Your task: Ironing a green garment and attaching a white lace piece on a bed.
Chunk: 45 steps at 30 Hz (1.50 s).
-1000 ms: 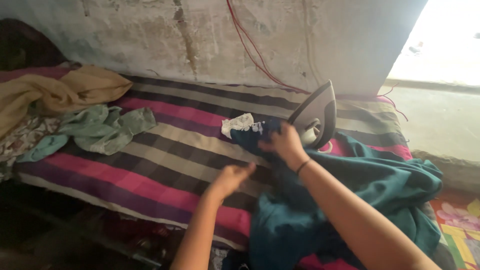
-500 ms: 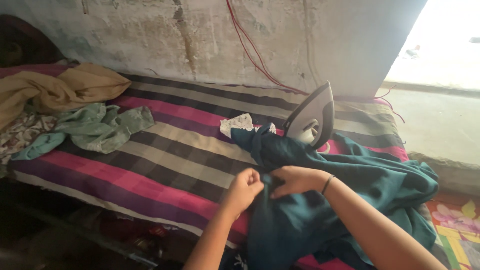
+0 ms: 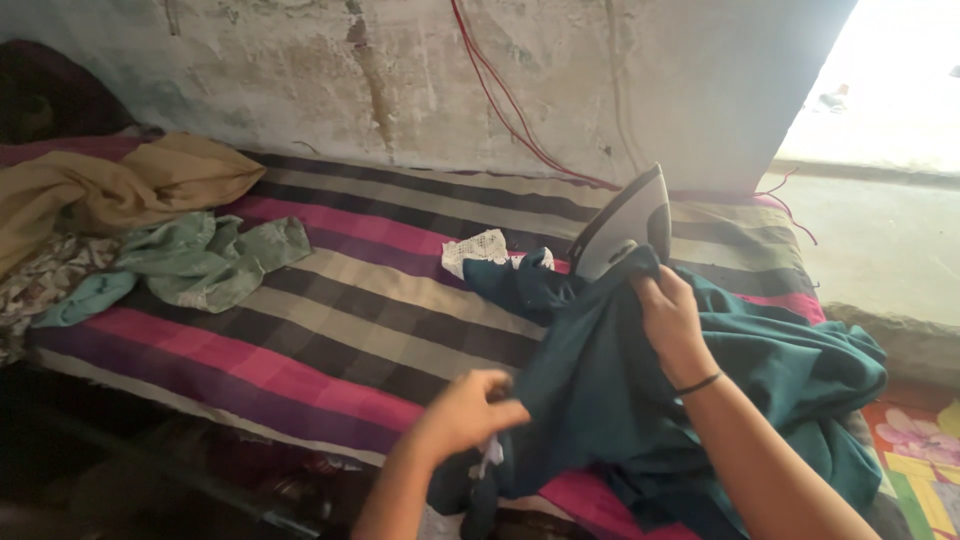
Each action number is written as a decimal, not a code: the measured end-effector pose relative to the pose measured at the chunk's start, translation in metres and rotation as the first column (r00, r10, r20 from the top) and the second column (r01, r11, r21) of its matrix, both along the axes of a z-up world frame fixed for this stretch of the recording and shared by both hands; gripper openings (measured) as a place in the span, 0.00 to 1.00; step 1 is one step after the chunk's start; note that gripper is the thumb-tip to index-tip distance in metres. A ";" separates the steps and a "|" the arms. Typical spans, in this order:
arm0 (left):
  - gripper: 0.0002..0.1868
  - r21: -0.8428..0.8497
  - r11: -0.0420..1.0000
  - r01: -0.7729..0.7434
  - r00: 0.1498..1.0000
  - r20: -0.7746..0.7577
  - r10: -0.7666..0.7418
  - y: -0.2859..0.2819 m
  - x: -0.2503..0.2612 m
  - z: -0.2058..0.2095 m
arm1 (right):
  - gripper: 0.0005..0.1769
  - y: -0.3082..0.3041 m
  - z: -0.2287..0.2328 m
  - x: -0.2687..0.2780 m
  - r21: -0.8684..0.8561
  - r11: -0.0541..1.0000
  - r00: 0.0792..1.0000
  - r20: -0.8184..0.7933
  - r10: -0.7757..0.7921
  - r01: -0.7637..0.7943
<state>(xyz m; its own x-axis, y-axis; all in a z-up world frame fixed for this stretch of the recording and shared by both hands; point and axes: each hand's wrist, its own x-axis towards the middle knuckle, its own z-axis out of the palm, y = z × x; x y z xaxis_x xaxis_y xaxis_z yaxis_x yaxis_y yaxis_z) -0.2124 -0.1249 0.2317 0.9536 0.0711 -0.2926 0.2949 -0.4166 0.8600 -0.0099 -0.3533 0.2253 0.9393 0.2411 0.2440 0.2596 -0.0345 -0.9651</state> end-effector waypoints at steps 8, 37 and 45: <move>0.20 -0.467 0.875 -0.127 0.857 0.393 0.334 0.053 0.046 0.061 | 0.14 0.010 -0.004 0.012 0.105 0.994 0.998 -0.061 0.032 -0.025; 0.17 0.788 0.315 -0.528 0.825 0.389 0.409 0.174 0.026 0.004 | 0.27 0.106 -0.028 -0.033 -0.905 0.218 0.714 -0.123 0.689 -0.365; 0.32 0.788 0.179 -0.589 0.665 0.347 0.661 0.147 -0.004 -0.032 | 0.29 0.157 -0.020 -0.022 -0.767 0.551 0.893 -0.062 0.447 -0.329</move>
<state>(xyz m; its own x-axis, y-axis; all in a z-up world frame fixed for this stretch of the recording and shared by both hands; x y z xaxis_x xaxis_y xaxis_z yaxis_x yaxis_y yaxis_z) -0.2163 0.0222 0.2000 0.4585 0.8561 0.2383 0.8358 -0.5066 0.2117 -0.0320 -0.1961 0.2050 0.6840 0.7243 -0.0868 0.5407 -0.5832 -0.6062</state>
